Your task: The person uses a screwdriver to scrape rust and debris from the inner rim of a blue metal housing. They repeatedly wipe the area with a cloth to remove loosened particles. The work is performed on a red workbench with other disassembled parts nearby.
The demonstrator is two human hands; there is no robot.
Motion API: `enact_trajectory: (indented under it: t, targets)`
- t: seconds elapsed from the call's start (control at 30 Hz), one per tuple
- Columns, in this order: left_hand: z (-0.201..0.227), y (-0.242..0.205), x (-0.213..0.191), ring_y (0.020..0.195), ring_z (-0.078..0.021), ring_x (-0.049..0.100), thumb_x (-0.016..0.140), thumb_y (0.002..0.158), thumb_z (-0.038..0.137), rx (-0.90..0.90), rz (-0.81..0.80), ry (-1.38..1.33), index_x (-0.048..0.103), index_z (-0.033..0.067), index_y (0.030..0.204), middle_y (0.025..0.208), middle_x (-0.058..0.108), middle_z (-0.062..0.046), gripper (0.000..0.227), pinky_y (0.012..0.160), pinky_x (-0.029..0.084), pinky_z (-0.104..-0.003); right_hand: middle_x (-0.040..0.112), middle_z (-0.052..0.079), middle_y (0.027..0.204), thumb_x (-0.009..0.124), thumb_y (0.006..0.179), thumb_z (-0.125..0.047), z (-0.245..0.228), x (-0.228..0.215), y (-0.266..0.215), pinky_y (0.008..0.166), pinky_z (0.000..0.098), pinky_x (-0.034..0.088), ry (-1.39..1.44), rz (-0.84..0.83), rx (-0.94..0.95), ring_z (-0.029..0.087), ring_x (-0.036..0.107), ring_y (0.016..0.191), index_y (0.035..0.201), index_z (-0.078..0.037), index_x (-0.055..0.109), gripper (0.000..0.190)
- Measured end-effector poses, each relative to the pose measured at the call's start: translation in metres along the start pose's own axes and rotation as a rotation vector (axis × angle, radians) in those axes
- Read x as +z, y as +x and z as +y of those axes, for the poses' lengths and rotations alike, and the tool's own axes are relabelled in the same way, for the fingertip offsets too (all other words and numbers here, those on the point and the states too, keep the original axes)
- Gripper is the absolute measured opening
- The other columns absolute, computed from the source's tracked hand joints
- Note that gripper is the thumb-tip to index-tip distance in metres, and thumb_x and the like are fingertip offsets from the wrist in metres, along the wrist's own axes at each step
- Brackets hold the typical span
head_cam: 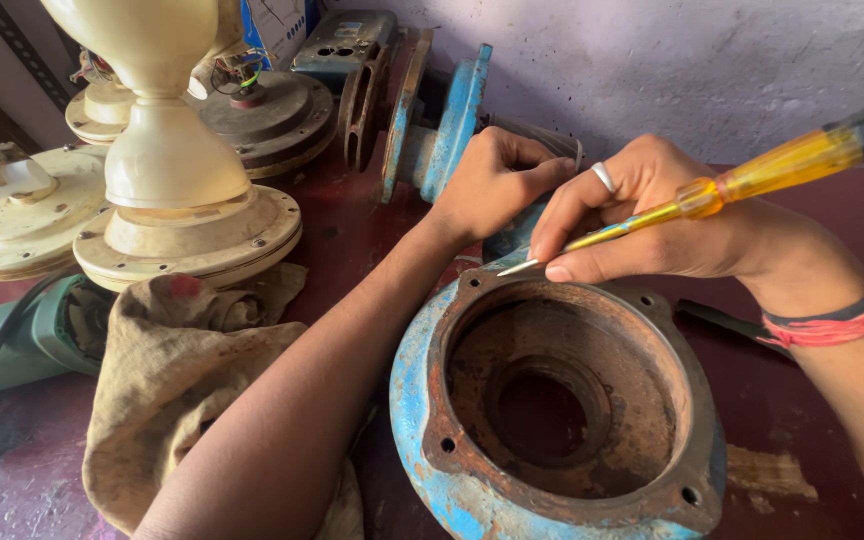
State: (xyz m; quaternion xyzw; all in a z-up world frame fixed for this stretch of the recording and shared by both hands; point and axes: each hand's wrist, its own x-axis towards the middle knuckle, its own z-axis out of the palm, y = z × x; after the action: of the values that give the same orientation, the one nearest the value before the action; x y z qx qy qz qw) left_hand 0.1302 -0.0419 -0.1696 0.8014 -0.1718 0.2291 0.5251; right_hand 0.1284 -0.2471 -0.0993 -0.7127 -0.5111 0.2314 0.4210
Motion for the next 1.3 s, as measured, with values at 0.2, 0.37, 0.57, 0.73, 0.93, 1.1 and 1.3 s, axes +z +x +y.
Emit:
enact_trajectory:
  t: [0.2, 0.37, 0.57, 0.73, 0.93, 1.1, 1.3]
  targets:
    - [0.001, 0.000, 0.003, 0.051, -0.0096, 0.057, 0.070, 0.087, 0.030, -0.056, 0.039, 0.047, 0.081, 0.0017, 0.078, 0.055, 0.068, -0.007, 0.032, 0.050, 0.047, -0.031, 0.082, 0.013, 0.095, 0.080, 0.074, 0.003, 0.007, -0.004, -0.002, 0.077, 0.0250, 0.060, 0.057, -0.011, -0.064, 0.015, 0.076, 0.087, 0.089, 0.001, 0.081, 0.015]
    - [0.004, 0.000, 0.002, 0.050, -0.0094, 0.059, 0.070, 0.087, 0.031, -0.037, 0.065, 0.050, 0.081, 0.0031, 0.078, 0.056, 0.070, -0.006, 0.031, 0.050, 0.049, -0.030, 0.081, 0.015, 0.099, 0.080, 0.073, 0.005, 0.013, -0.005, 0.000, 0.075, 0.0255, 0.060, 0.070, -0.036, -0.062, 0.015, 0.075, 0.086, 0.086, 0.002, 0.082, 0.013]
    - [-0.002, -0.001, 0.004, 0.053, -0.0124, 0.061, 0.070, 0.087, 0.031, 0.005, 0.092, 0.076, 0.079, 0.0011, 0.075, 0.060, 0.071, -0.009, 0.033, 0.053, 0.050, -0.032, 0.081, 0.013, 0.093, 0.082, 0.075, 0.000, 0.011, 0.003, 0.002, 0.074, 0.0253, 0.061, 0.027, 0.001, -0.097, 0.015, 0.076, 0.084, 0.087, 0.001, 0.081, 0.012]
    - [-0.005, 0.001, 0.004, 0.056, -0.0136, 0.066, 0.070, 0.086, 0.030, 0.051, 0.100, 0.066, 0.079, 0.0006, 0.078, 0.063, 0.073, -0.011, 0.032, 0.059, 0.056, -0.031, 0.083, 0.010, 0.084, 0.083, 0.072, -0.002, 0.004, 0.002, 0.001, 0.069, 0.0240, 0.061, -0.121, 0.064, -0.037, 0.013, 0.076, 0.077, 0.085, -0.001, 0.082, 0.013]
    - [-0.003, 0.000, 0.004, 0.055, -0.0140, 0.066, 0.069, 0.084, 0.031, -0.015, 0.096, 0.087, 0.080, 0.0015, 0.079, 0.062, 0.073, -0.011, 0.032, 0.057, 0.054, -0.032, 0.082, 0.013, 0.086, 0.082, 0.074, 0.002, 0.008, 0.007, 0.002, 0.069, 0.0240, 0.060, -0.035, 0.069, -0.011, 0.014, 0.076, 0.078, 0.088, 0.001, 0.081, 0.014]
    - [-0.002, -0.001, 0.003, 0.055, -0.0134, 0.067, 0.070, 0.085, 0.031, -0.001, 0.107, 0.082, 0.079, 0.0009, 0.080, 0.063, 0.074, -0.011, 0.032, 0.057, 0.055, -0.032, 0.081, 0.016, 0.097, 0.079, 0.076, 0.008, 0.011, 0.003, 0.000, 0.079, 0.0265, 0.063, 0.080, -0.014, -0.112, 0.017, 0.079, 0.089, 0.086, 0.003, 0.078, 0.011]
    - [-0.002, 0.001, 0.005, 0.055, -0.0127, 0.066, 0.070, 0.084, 0.030, -0.002, 0.113, 0.065, 0.080, 0.0016, 0.079, 0.062, 0.074, -0.011, 0.031, 0.057, 0.055, -0.032, 0.081, 0.016, 0.099, 0.078, 0.074, 0.009, 0.014, 0.002, 0.000, 0.078, 0.0259, 0.063, 0.007, -0.014, -0.088, 0.017, 0.078, 0.089, 0.085, 0.003, 0.079, 0.012]
